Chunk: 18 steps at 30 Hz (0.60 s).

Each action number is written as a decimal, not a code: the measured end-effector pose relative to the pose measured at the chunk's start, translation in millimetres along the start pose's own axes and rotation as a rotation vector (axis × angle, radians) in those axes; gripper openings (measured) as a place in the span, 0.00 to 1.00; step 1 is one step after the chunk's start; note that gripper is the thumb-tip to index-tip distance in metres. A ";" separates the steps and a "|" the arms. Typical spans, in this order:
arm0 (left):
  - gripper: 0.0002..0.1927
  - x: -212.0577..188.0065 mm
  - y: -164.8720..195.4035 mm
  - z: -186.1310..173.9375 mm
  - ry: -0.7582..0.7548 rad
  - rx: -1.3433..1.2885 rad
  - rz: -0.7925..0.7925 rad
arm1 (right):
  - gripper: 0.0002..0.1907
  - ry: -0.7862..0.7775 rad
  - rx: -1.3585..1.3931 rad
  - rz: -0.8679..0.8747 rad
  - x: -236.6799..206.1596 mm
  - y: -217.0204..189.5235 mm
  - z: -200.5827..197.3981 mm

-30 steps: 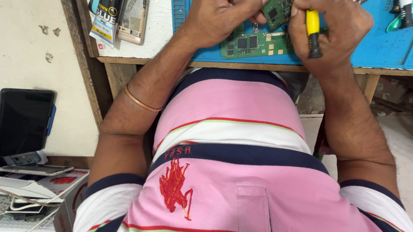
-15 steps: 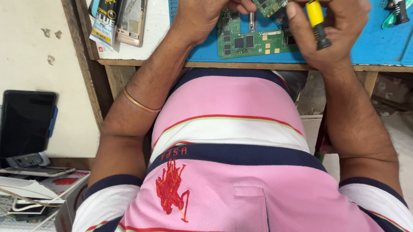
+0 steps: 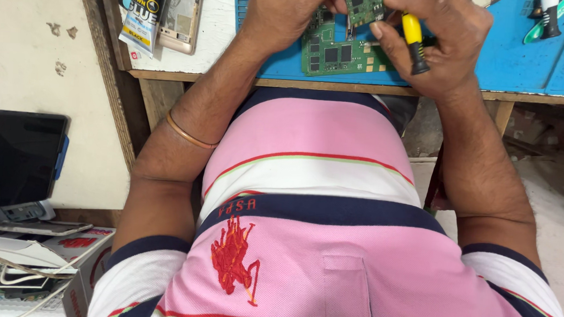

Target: The person repairs a green circuit board at a workbench, holding the board with one hand while using a yellow-handled screwdriver to unscrew and reposition components. They turn the board over, work on different sections, and continue driving screws throughout the episode.

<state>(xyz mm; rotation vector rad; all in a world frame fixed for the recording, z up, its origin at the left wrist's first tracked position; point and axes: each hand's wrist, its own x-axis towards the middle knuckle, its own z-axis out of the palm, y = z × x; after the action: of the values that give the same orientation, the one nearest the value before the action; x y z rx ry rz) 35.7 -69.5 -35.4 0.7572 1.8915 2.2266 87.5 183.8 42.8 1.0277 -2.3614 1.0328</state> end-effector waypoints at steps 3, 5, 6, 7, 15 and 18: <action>0.12 0.2 0.5 2.0 -0.009 0.002 0.015 | 0.15 -0.004 -0.016 -0.023 3.8 -4.3 1.5; 0.12 -1.3 0.4 2.0 -0.013 0.012 0.023 | 0.15 -0.016 -0.005 -0.023 4.8 -5.1 1.4; 0.12 -1.6 -0.1 1.6 -0.017 0.032 0.032 | 0.15 -0.020 -0.010 -0.018 4.3 -5.6 1.8; 0.12 -1.9 -0.9 1.5 -0.021 0.051 0.041 | 0.14 -0.023 -0.014 -0.014 3.3 -5.6 2.2; 0.13 -0.1 -2.8 4.6 -0.021 0.076 0.048 | 0.12 -0.039 -0.015 0.013 -2.2 0.4 2.8; 0.13 0.8 -0.5 5.9 0.001 0.095 0.020 | 0.12 -0.033 -0.016 0.026 -1.7 0.1 3.6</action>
<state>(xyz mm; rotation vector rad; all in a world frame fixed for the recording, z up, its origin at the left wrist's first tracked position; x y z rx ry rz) 37.6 -63.9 -35.1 0.7921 2.0113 2.1623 88.4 182.0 39.4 1.0180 -2.4125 1.0115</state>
